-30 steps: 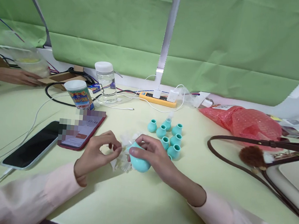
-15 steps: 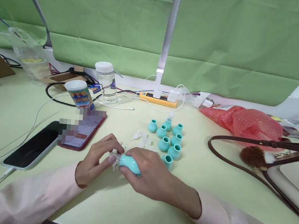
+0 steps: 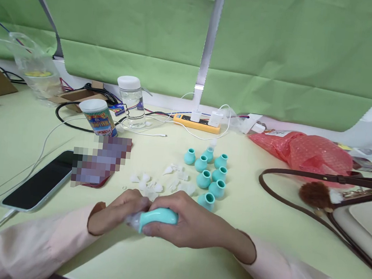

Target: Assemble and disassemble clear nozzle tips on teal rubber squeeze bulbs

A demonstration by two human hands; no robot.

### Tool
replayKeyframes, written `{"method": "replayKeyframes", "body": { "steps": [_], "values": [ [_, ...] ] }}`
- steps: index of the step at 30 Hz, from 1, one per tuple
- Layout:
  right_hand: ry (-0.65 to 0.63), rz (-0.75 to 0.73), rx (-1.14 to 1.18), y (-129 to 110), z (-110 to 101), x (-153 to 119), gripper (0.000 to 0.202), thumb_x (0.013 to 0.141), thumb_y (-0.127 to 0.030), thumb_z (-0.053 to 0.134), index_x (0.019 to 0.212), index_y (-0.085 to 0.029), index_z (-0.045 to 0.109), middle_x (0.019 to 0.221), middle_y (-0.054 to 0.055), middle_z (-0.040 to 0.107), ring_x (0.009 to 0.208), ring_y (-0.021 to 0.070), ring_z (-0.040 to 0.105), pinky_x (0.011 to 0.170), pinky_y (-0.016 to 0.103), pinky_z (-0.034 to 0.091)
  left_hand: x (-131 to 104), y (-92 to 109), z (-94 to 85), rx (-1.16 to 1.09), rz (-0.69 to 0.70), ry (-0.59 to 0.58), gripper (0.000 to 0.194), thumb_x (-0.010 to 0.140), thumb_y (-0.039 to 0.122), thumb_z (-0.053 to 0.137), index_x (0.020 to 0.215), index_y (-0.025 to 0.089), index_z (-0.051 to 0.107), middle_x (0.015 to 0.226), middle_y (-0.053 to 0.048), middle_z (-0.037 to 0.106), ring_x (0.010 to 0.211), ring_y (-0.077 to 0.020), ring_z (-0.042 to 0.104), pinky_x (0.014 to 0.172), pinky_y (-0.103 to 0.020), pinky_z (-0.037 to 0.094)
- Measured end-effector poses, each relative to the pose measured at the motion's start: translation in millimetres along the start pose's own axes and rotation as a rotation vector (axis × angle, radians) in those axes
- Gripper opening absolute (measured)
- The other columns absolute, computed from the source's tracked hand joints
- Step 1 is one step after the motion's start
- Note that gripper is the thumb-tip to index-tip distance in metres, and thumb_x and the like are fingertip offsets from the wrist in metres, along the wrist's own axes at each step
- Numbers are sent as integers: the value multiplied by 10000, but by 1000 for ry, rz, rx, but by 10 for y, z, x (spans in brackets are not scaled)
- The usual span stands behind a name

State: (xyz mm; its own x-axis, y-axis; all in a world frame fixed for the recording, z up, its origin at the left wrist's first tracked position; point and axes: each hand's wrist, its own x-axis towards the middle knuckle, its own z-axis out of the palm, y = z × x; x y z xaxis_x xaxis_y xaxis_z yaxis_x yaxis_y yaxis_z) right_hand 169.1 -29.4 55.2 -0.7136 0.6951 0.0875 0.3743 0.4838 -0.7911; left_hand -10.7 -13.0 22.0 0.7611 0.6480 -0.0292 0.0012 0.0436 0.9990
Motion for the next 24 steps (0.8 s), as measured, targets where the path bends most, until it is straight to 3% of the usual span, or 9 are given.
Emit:
{"method": "replayKeyframes", "body": {
  "steps": [3,7,9,12,16,24],
  "values": [
    [0,25,97,2,-52,-9,187,746,-349,538,825,-183,576,693,-11,567,629,101,507,573,203,420,25,52,-22,-105,-5,70,452,808,437,303,437,180,292,397,51,240,383,-69,232,410,-243,215],
    [229,69,32,-62,-177,-38,163,697,-311,595,805,-193,568,758,10,587,689,132,535,628,242,437,90,53,-148,235,134,544,416,831,429,299,515,168,376,488,26,356,488,-100,358,500,-250,307],
    [300,73,-11,-94,-261,-53,168,676,-285,614,806,-191,564,783,23,593,713,148,541,652,263,438,127,6,-237,467,167,658,341,832,405,333,604,167,421,568,21,399,545,-107,379,521,-241,321],
    [296,53,-96,-124,-383,-70,148,665,-237,612,796,-187,562,787,28,595,728,153,540,669,276,432,167,-76,-341,778,151,686,209,800,371,438,769,172,496,707,-3,492,653,-134,423,593,-255,349],
    [184,5,-230,-127,-461,-88,177,642,-150,586,810,-197,559,801,11,591,763,149,531,726,284,412,194,-153,-387,1043,206,621,201,768,317,510,903,172,542,801,-35,536,776,-178,423,707,-302,365],
    [-27,164,-471,-45,-414,-157,225,643,-151,530,856,-212,567,860,18,605,804,182,535,719,311,399,214,-260,-399,1221,187,492,265,801,178,431,1046,195,533,948,-63,540,870,-209,400,745,-348,370]
  ]
}}
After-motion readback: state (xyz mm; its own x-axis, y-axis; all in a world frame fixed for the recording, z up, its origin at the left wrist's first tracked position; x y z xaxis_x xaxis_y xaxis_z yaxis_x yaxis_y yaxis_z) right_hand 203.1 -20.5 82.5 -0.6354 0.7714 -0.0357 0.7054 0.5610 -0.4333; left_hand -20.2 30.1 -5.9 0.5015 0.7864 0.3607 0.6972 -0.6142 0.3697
